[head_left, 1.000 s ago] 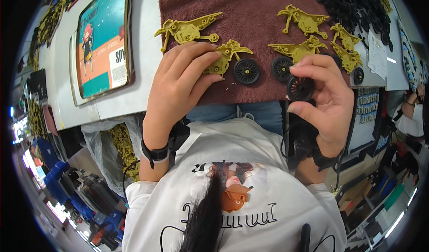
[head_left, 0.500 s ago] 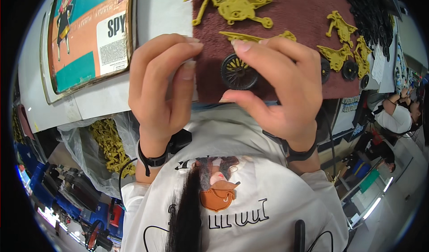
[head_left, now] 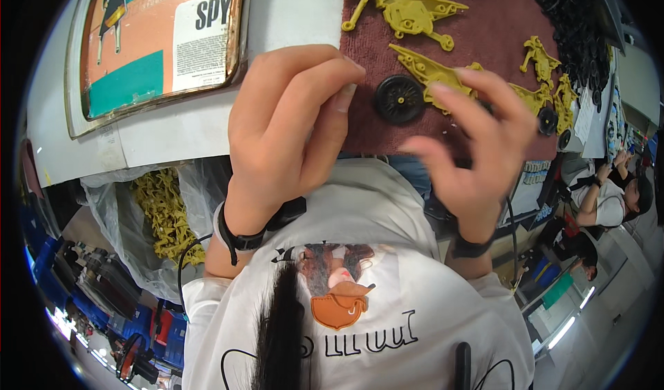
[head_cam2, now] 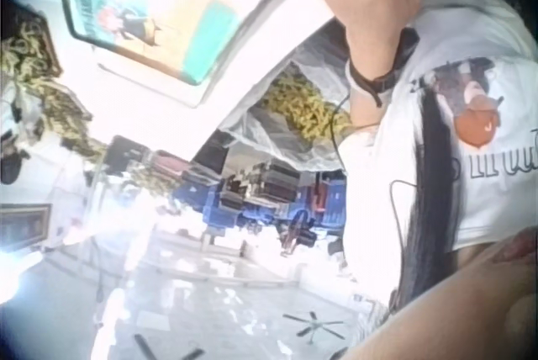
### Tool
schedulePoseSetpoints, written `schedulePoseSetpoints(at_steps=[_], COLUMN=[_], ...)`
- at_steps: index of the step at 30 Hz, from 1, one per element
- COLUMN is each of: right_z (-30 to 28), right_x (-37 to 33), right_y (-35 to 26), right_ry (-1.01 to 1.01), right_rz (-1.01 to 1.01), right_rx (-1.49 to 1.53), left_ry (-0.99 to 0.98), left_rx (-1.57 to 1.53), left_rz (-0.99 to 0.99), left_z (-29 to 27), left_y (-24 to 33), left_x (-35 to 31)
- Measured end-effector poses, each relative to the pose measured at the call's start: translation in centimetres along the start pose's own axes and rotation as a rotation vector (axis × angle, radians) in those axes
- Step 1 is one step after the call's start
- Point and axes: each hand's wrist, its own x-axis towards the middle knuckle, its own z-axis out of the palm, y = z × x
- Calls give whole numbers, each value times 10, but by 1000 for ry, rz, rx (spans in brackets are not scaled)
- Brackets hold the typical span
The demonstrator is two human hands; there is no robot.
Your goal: Assembling plastic toy motorcycle components including frames and wheels.
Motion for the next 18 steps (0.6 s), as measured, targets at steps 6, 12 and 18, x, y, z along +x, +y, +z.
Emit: schedulePoseSetpoints(at_steps=[6,12,18], right_z=[-66,-86,-98], right_x=[-14,-19,5], right_y=[44,84,122], right_ry=[385,259,52], right_rz=[266,377,524], right_rx=[300,158,211], left_ry=[-73,-279,-335], left_rx=[89,275,231], left_rz=[22,-146,-254], left_z=[1,-2,-14], left_y=[8,19,20], left_x=[11,10,9])
